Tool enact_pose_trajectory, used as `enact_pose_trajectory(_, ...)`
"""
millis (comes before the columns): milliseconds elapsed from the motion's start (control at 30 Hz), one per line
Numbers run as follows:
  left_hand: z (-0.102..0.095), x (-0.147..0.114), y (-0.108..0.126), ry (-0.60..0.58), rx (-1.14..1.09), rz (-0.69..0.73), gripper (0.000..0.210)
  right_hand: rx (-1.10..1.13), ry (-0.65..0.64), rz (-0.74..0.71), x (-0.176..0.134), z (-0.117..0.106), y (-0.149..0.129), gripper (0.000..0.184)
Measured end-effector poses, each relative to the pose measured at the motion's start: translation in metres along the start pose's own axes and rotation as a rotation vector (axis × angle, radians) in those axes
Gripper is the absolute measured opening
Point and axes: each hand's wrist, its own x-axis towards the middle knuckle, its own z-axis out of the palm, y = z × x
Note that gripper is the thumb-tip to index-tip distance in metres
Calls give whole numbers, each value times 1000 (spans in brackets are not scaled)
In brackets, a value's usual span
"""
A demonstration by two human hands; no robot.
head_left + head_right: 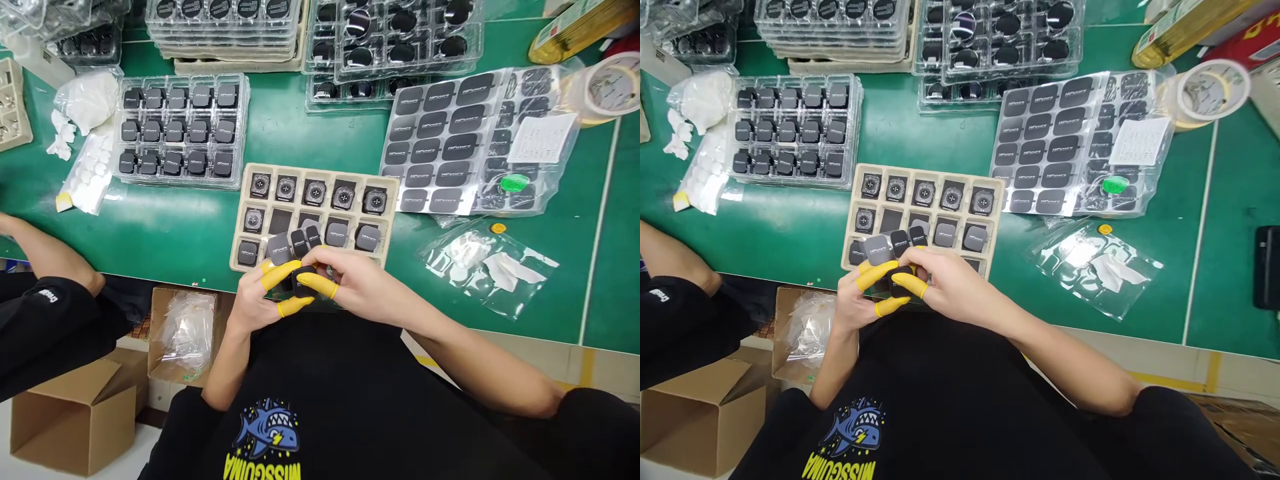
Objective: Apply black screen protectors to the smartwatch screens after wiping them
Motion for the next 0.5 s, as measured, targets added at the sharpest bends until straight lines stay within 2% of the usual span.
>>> enact_pose_trajectory(67,-8,-2,1,-32,31,-15,63,44,65,-4,3,-5,6,24)
enact_pose_trajectory(133,-23,-7,1,-33,64,-51,54,51,246,30,11,-10,17,25)
enact_pose_trajectory(200,-45,-17,1,17,78,-110,36,4,436,71,24,-12,29,23)
enact_pose_trajectory(233,-58,-24,1,62,81,-144,28,-29,486,89,33,-12,34,22)
enact_pose_trajectory(267,-71,-30,0,100,84,-180,24,-81,489,106,42,-9,39,21)
enact_pose_trajectory(367,-106,-49,-4,175,64,-230,17,-299,382,145,69,6,44,19)
enact_pose_trajectory(433,-120,-57,-8,235,56,-267,15,-427,348,155,83,19,43,19)
enact_pose_trajectory(500,-124,-63,-12,292,57,-312,19,-487,377,168,92,29,43,19)
